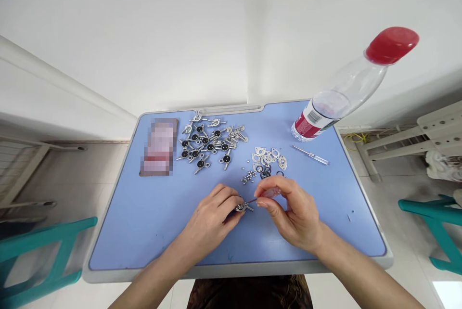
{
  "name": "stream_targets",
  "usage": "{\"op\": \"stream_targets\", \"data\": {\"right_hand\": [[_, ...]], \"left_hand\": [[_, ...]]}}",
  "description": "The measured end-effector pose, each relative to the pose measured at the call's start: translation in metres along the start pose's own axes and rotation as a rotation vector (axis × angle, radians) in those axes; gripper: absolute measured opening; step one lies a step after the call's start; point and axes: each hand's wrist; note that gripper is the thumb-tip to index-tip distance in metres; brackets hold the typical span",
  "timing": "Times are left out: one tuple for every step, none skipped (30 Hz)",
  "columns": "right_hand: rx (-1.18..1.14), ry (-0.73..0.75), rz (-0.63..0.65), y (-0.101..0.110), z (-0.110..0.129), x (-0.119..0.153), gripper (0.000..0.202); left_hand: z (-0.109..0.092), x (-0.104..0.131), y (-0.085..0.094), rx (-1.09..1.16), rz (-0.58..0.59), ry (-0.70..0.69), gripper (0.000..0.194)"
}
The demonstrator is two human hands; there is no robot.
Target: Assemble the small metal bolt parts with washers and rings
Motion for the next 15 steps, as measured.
{"op": "stream_targets", "data": {"right_hand": [[0.006, -0.005, 0.018, 0.0007, 0.0009, 0.0000, 0.022], [0.012, -0.012, 0.034, 0.0013, 0.0017, -0.0002, 0.020], [0.021, -0.017, 0.052, 0.0017, 0.0023, -0.0006, 0.018], [0.030, -0.022, 0.069, 0.0020, 0.0028, -0.0011, 0.016], [0.039, -0.023, 0.085, 0.0020, 0.0030, -0.0018, 0.014], [0.046, -0.014, 0.097, 0.0019, 0.0031, -0.0026, 0.013], [0.051, 0.004, 0.106, 0.0017, 0.0030, -0.0034, 0.013], [0.055, 0.025, 0.111, 0.0014, 0.0028, -0.0042, 0.014], [0.056, 0.045, 0.117, 0.0010, 0.0026, -0.0050, 0.015], [0.057, 0.061, 0.122, 0.0007, 0.0025, -0.0058, 0.015], [0.059, 0.070, 0.129, 0.0005, 0.0026, -0.0065, 0.016], [0.060, 0.075, 0.136, 0.0004, 0.0028, -0.0071, 0.016], [0.060, 0.080, 0.144, 0.0002, 0.0031, -0.0076, 0.017], [0.060, 0.090, 0.152, 0.0001, 0.0035, -0.0080, 0.017], [0.061, 0.100, 0.156, -0.0001, 0.0040, -0.0083, 0.018]], "left_hand": [[0.0002, 0.0001, -0.0001, -0.002, 0.001, -0.001, 0.007], [0.0003, 0.0002, -0.0001, -0.004, 0.002, -0.001, 0.007], [0.0004, 0.0002, -0.0002, -0.005, 0.005, -0.001, 0.007], [0.0004, 0.0003, -0.0002, -0.005, 0.006, -0.001, 0.007], [0.0004, 0.0003, -0.0003, -0.005, 0.007, -0.001, 0.007], [0.0003, 0.0002, -0.0002, -0.005, 0.007, -0.002, 0.007], [0.0001, 0.0002, -0.0001, -0.005, 0.007, -0.002, 0.007], [0.0000, 0.0001, 0.0000, -0.004, 0.006, -0.002, 0.008], [-0.0002, 0.0000, 0.0001, -0.005, 0.005, -0.001, 0.008], [-0.0003, 0.0000, 0.0002, -0.005, 0.003, -0.002, 0.008], [-0.0003, -0.0001, 0.0002, -0.005, 0.003, -0.002, 0.008], [-0.0002, 0.0000, 0.0001, -0.004, 0.004, -0.002, 0.008], [-0.0001, 0.0000, -0.0001, -0.004, 0.004, -0.003, 0.008], [0.0000, 0.0000, -0.0003, -0.005, 0.005, -0.003, 0.007], [0.0002, -0.0001, -0.0006, -0.005, 0.005, -0.002, 0.007]]}}
Point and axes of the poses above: each hand's wrist, its own x-axis away from the middle knuckle, its own y-axis out of the back of the hand, z = x × y, and after that the axes turned 10 degrees about -x, right-handed
